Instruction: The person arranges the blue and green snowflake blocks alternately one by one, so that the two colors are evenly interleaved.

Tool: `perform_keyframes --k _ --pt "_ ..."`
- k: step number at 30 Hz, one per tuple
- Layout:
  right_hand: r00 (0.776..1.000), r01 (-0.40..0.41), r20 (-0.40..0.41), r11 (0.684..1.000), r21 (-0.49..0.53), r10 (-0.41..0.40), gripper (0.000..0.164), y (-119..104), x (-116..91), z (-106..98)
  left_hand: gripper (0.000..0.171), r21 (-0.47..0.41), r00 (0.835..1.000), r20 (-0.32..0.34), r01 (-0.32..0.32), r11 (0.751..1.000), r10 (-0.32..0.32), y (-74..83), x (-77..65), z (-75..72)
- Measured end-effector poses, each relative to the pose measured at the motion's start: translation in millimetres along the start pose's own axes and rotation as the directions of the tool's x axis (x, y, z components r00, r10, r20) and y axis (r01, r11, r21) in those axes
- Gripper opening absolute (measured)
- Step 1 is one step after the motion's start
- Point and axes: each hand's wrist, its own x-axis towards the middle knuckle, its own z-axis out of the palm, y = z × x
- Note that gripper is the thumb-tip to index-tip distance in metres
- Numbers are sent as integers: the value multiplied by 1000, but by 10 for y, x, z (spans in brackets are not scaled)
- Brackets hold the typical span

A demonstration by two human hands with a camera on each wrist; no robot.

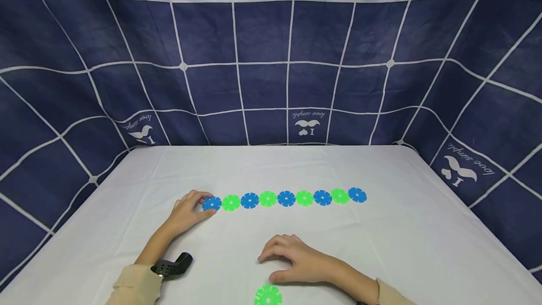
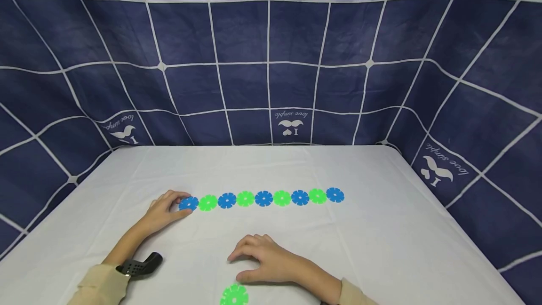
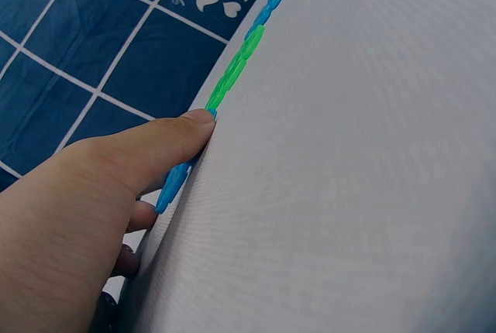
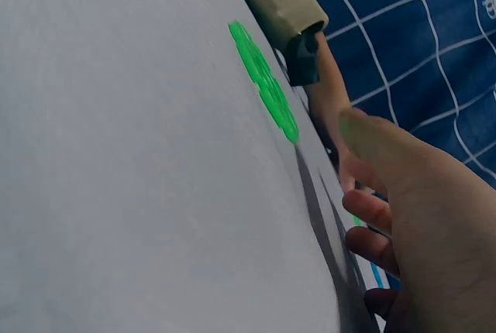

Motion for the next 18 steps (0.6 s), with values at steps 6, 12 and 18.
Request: perform_keyframes --k 6,12,18 --pt "991 102 98 982 -160 -87 48 -19 -28 20 50 -7 1000 9 11 1000 -11 14 -1 14" --pt "989 124 94 981 -152 -111 31 -8 -26 20 50 14 1000 4 9 1000 -9 21 19 0" --pt "994 100 65 988 -121 -93 18 -4 -21 23 51 17 1000 16 17 1000 -17 10 20 2"
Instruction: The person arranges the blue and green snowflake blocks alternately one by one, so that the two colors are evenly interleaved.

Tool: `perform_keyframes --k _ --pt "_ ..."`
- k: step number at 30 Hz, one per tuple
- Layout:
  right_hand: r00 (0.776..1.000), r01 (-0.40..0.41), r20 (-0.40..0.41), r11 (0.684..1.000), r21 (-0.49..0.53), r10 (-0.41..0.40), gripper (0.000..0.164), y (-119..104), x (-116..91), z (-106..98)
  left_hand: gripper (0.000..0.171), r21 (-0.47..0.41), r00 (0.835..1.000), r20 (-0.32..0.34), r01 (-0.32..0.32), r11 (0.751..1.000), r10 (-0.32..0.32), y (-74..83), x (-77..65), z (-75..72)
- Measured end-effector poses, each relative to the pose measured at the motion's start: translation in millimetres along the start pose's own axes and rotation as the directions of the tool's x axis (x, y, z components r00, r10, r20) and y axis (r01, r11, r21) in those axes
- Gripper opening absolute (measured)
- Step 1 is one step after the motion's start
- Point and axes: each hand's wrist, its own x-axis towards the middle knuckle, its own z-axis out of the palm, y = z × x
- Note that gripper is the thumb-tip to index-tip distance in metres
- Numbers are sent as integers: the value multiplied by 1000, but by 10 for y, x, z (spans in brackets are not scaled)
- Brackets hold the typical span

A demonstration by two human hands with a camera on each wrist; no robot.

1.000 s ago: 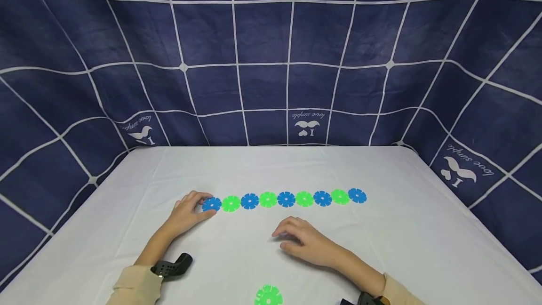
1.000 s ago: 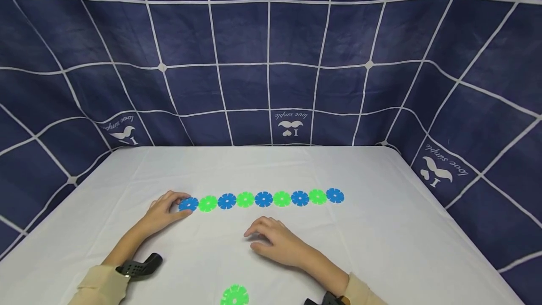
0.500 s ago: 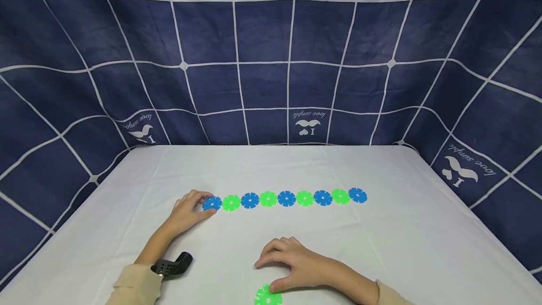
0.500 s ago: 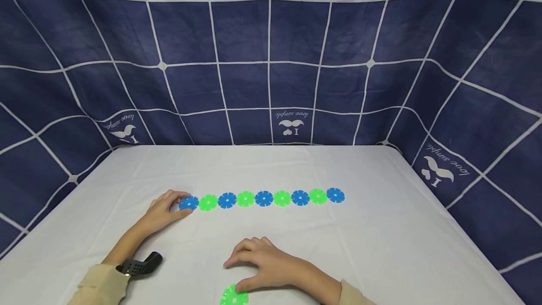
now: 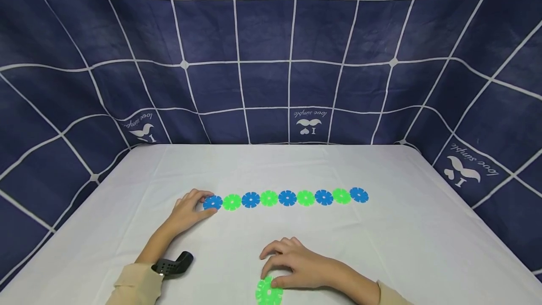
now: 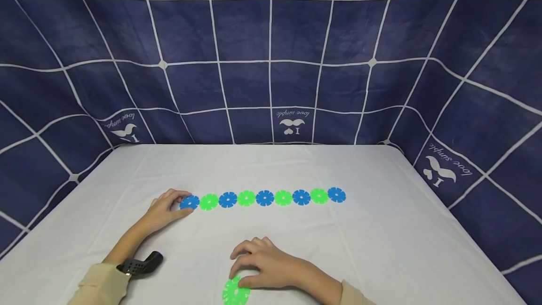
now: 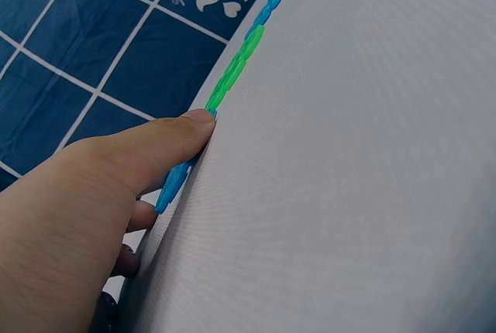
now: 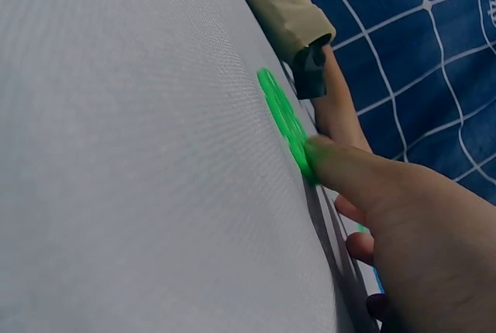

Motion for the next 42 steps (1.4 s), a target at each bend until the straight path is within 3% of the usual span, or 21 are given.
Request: perform_keyframes --k 10,23,28,33,37,42 --pt "998 -28 63 999 15 27 36 -13 -18 -29 50 1 1000 0 -3 1000 3 4 -1 2" --pt "996 -57 71 991 117 49 34 19 -25 -45 50 -11 1000 -4 3 1000 -3 -14 -12 19" --pt "995 -85 70 972 220 72 34 41 -43 -96 50 -9 1000 -5 -2 1000 2 -9 -1 14" --pt "986 -164 78 933 322 147 34 59 -70 -135 50 -9 1000 -5 -7 1000 7 -5 11 15" --pt "984 -176 82 906 385 156 32 88 -75 -161 50 -11 1000 -3 -9 1000 9 -4 10 28" --pt "987 -162 80 907 389 141 25 138 -67 -221 51 -9 1000 -9 -1 1000 1 -5 -6 23"
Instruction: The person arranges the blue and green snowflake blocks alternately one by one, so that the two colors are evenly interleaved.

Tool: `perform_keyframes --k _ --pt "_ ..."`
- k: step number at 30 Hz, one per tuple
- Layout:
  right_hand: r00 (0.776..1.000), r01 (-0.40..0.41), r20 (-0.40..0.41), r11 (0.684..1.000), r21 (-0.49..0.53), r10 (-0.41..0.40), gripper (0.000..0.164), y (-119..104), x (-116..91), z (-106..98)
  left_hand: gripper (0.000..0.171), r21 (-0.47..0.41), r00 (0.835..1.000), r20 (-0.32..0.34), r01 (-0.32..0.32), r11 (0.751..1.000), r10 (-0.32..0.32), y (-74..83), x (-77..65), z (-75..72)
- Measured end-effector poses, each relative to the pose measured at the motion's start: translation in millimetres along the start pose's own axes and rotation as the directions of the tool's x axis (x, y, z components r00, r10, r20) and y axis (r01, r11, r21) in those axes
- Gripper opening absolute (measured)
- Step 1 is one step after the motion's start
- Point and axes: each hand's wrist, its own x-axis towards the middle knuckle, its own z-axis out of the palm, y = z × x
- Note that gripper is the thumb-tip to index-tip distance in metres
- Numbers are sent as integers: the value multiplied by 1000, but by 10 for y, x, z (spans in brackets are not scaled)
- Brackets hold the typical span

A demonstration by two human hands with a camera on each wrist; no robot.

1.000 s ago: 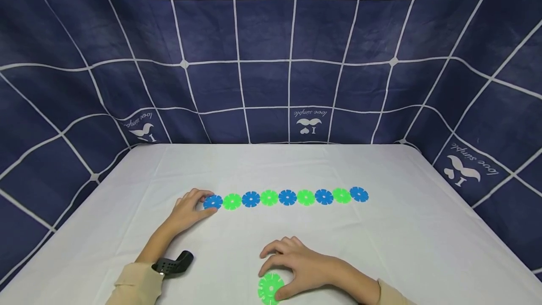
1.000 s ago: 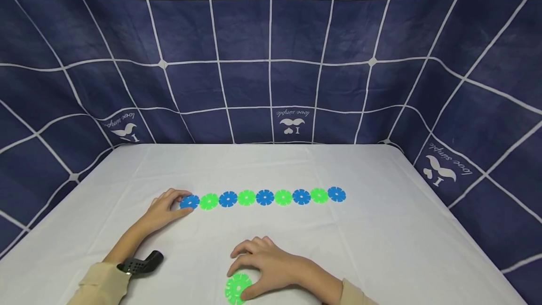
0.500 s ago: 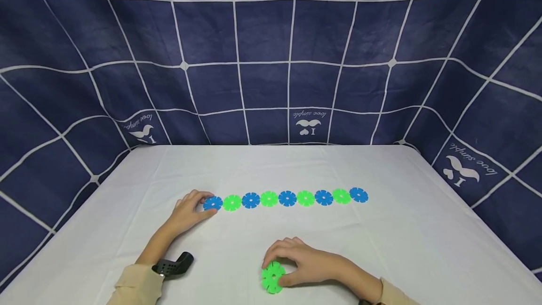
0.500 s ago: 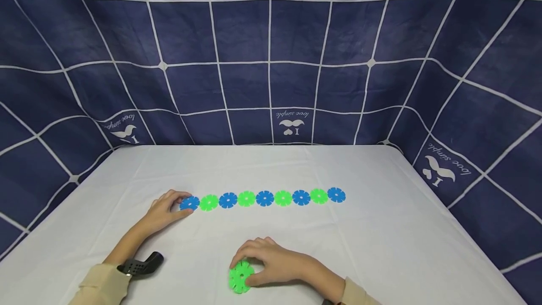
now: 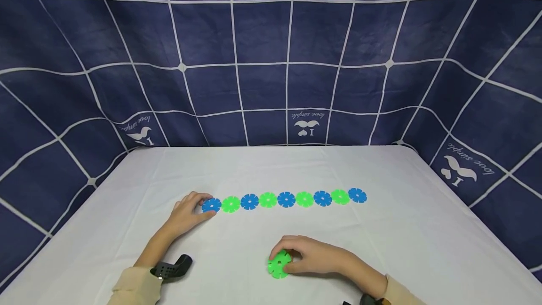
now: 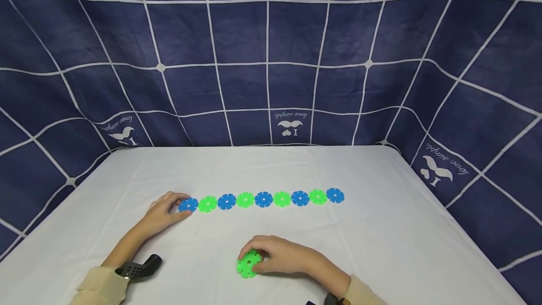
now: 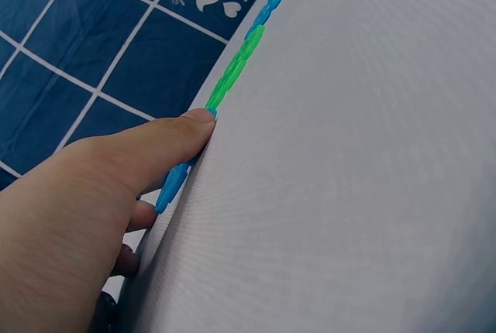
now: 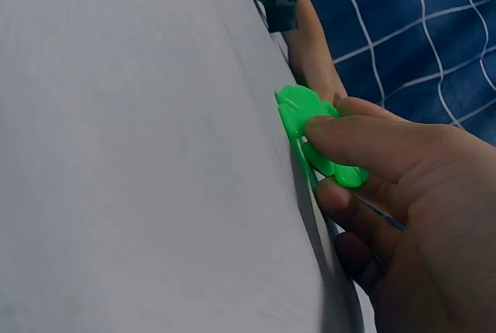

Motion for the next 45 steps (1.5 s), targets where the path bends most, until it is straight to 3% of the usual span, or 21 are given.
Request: perform_keyframes --k 7,16,21,26,35,38,45 --pt "998 -47 -40 998 -48 45 16 29 -39 -144 50 0 1000 2 -4 1000 4 0 -16 -34" --pt "979 -133 -164 990 -45 124 19 179 -160 -465 50 -8 1000 10 12 1000 -11 23 -10 -29" --pt "955 -163 -259 985 -60 143 20 279 -263 -668 50 -2 1000 13 13 1000 -13 39 -7 -19" --pt "917 -190 -364 980 -50 160 22 466 -387 -837 50 11 1000 2 3 1000 -3 26 8 -17" --pt "816 -278 -528 960 2 237 25 779 -619 -1075 51 15 1000 8 8 1000 -8 7 0 -32" --pt "762 -315 -593 949 12 260 27 816 -699 -1154 51 17 1000 7 12 1000 -12 5 4 -34" --pt "609 -413 -738 911 17 290 33 911 -955 -1319 52 9 1000 12 15 1000 -15 20 1 -29"
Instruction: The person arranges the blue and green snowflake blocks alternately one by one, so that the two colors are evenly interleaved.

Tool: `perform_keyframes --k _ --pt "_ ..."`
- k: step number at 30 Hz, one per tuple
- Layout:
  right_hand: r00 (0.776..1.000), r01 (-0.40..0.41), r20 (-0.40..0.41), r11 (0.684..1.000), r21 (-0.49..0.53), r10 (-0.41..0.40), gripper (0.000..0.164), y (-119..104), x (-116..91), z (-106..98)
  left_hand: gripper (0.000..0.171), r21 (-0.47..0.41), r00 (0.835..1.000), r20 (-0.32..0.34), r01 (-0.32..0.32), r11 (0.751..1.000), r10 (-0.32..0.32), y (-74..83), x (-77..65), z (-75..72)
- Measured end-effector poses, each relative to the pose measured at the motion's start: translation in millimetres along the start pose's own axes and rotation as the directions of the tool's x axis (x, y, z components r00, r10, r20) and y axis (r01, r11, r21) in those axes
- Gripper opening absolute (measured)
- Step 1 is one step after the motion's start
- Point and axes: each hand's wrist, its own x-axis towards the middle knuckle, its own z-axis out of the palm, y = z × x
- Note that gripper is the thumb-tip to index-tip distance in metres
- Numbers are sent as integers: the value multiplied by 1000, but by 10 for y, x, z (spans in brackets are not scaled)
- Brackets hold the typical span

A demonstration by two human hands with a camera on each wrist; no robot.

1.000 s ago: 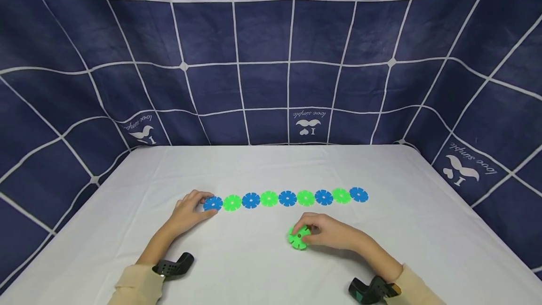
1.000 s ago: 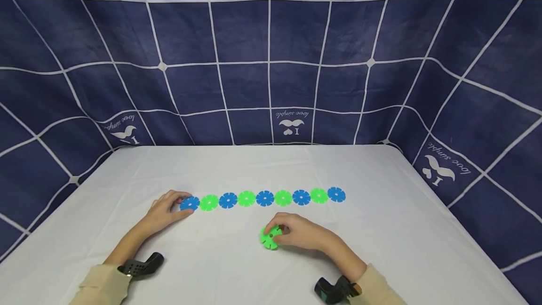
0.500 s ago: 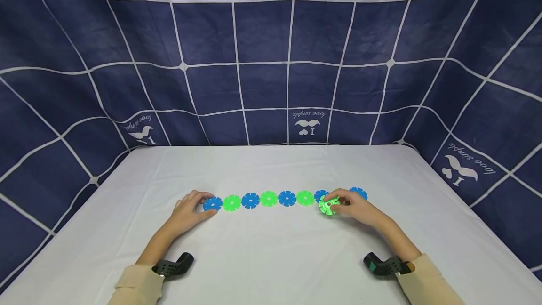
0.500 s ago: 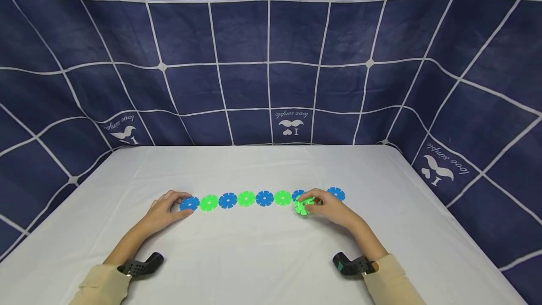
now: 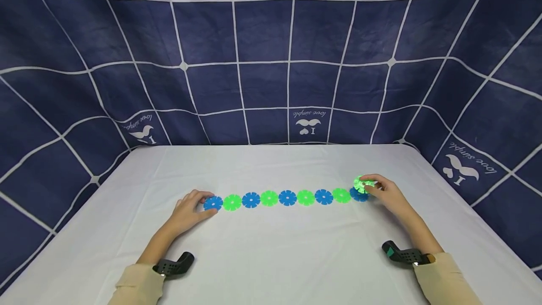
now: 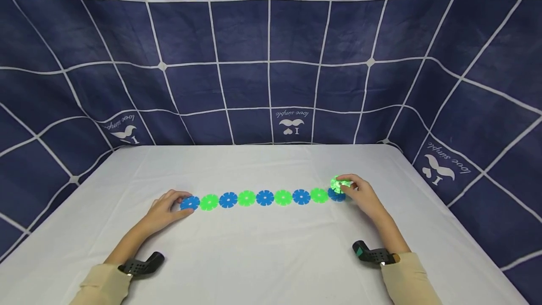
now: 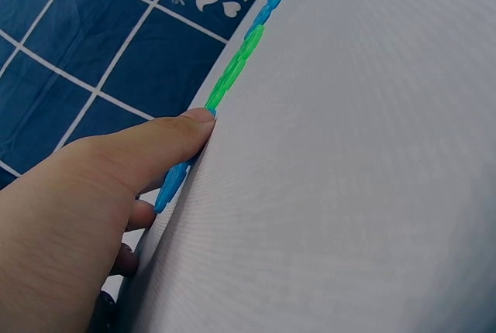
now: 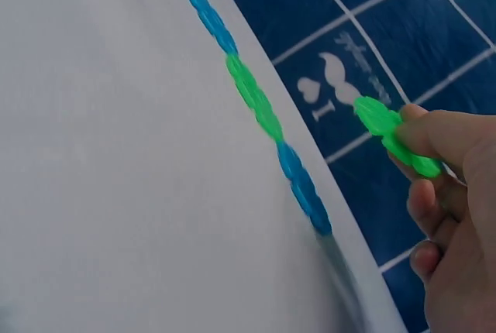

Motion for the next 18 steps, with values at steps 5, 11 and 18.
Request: perform_keyframes --k 5,11,18 --pt "992 -69 -106 997 -32 66 35 167 -50 -77 51 1 1000 -5 -3 1000 3 -9 -14 21" --pt "984 -127 -139 988 -94 113 34 306 -71 -100 51 1 1000 -8 -10 1000 10 -5 -11 20" --pt "990 -120 -100 975 -185 103 31 392 -51 -66 51 -3 1000 -10 -11 1000 11 -8 -3 12"
